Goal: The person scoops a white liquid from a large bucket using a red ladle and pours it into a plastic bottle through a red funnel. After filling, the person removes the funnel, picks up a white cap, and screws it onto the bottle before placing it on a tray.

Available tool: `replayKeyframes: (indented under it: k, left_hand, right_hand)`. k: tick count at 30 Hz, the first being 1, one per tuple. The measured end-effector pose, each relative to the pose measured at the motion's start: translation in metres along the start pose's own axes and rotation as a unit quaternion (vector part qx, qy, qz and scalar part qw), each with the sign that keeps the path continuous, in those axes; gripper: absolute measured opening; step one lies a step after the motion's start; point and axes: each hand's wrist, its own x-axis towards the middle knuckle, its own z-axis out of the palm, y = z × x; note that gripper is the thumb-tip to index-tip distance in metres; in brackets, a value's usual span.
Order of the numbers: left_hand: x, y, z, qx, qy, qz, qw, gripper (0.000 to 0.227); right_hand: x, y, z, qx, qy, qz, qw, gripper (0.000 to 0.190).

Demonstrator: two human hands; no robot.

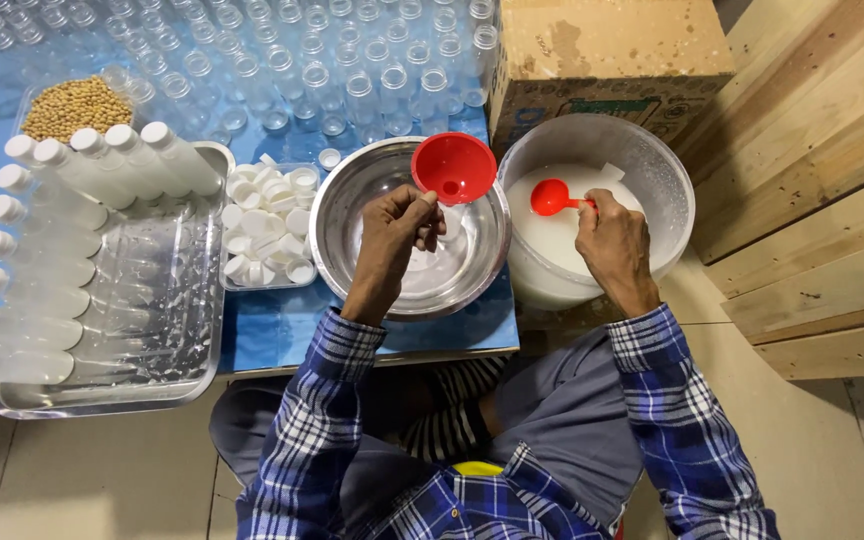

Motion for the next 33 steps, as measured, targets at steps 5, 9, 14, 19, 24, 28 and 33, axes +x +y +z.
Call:
replayKeyframes:
  k: [5, 9, 14, 19, 24, 28, 33]
  left_hand:
    - [-0.002, 0.004, 0.002, 0.008, 0.0, -0.002, 1.0, 0.027]
    - [-0.003, 0.006, 0.003, 0.005, -0.003, -0.003, 1.0, 0.027]
    - [-0.004, 0.006, 0.003, 0.005, -0.003, 0.0, 1.0, 0.027]
    - [-0.004, 0.007, 0.002, 0.003, 0.001, 0.003, 1.0, 0.028]
    - [-0.003, 0.007, 0.003, 0.003, 0.004, -0.005, 1.0, 0.027]
    - [-0.003, 0.008, 0.003, 0.002, 0.004, -0.006, 1.0, 0.027]
    - [-0.004, 0.009, 0.0, 0.005, 0.0, -0.005, 1.0, 0.027]
  right_hand:
    - [0.0, 0.006, 0.004, -0.003, 0.0, 0.003, 1.0, 0.019]
    - [-0.002, 0.001, 0.0, 0.015, 0.001, 0.004, 1.0, 0.019]
    - [-0.003, 0.005, 0.0, 0.023, 0.018, 0.006, 1.0, 0.017]
    - [0.0, -0.001, -0.013, 0.035, 0.038, 0.005, 0.999, 0.014]
    - [0.001, -0.006, -0.034, 0.016, 0.067, -0.032, 0.997, 0.014]
    - [0.001, -0.023, -0.054, 0.009, 0.085, -0.057, 0.995, 0.013]
    - [0.004, -0.046, -0.082, -0.009, 0.141, -0.1, 0.985, 0.009]
